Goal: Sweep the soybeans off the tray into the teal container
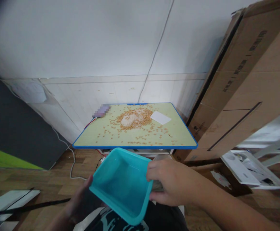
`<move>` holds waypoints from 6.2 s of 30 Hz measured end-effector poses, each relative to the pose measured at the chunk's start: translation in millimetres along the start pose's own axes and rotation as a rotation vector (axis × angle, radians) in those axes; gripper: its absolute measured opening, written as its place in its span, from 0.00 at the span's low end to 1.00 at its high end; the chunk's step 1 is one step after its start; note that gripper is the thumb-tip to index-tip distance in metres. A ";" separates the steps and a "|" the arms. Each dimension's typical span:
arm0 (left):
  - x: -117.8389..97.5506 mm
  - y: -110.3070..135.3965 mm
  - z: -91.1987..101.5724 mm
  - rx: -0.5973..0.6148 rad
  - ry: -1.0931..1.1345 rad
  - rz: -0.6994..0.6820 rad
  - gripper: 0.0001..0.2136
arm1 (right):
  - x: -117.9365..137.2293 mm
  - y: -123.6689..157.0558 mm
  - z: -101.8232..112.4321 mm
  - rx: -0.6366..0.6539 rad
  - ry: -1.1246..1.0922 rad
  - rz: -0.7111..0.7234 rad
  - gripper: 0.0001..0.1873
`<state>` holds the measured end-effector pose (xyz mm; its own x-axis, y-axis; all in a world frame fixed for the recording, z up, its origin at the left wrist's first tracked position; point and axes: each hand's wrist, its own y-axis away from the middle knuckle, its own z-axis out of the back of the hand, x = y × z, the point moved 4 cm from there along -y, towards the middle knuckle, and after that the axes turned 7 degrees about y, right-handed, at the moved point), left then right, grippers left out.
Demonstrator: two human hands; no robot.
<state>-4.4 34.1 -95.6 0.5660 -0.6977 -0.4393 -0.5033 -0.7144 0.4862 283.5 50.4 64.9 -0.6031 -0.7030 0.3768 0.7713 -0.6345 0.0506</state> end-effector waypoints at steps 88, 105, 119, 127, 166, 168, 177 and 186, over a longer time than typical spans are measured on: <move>23.8 -51.1 -22.9 -0.204 0.024 -0.208 0.44 | -242.0 95.6 62.4 -0.605 -0.470 -1.202 0.13; 38.9 -70.6 -59.5 -0.172 -0.091 -0.106 0.33 | -248.1 96.4 32.5 -0.610 -0.536 -1.204 0.17; 38.3 -70.9 -65.1 -0.214 -0.096 -0.099 0.31 | -235.6 66.8 20.3 -0.591 -0.642 -1.108 0.14; 37.4 -70.4 -68.9 -0.239 -0.072 -0.104 0.31 | -221.6 51.4 18.2 -0.579 -0.637 -1.110 0.14; 49.9 -80.5 -83.4 -0.215 -0.049 -0.048 0.27 | -173.1 11.4 0.1 -0.575 -0.732 -1.070 0.17; 49.3 -80.4 -82.1 -0.210 -0.046 -0.052 0.28 | -173.1 11.1 -0.1 -0.571 -0.739 -1.057 0.17; 46.5 -78.0 -75.1 -0.171 -0.056 -0.053 0.31 | -198.2 20.2 29.6 -0.570 -0.664 -0.905 0.16; 46.6 -75.7 -73.2 -0.161 -0.054 -0.038 0.36 | -226.4 14.4 83.2 -0.458 -0.489 -0.773 0.14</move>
<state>107.9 59.6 -97.5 0.5446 -0.6756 -0.4970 -0.3691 -0.7252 0.5813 448.1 227.1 57.2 -0.6745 0.0939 0.7323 -0.0072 -0.9927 0.1206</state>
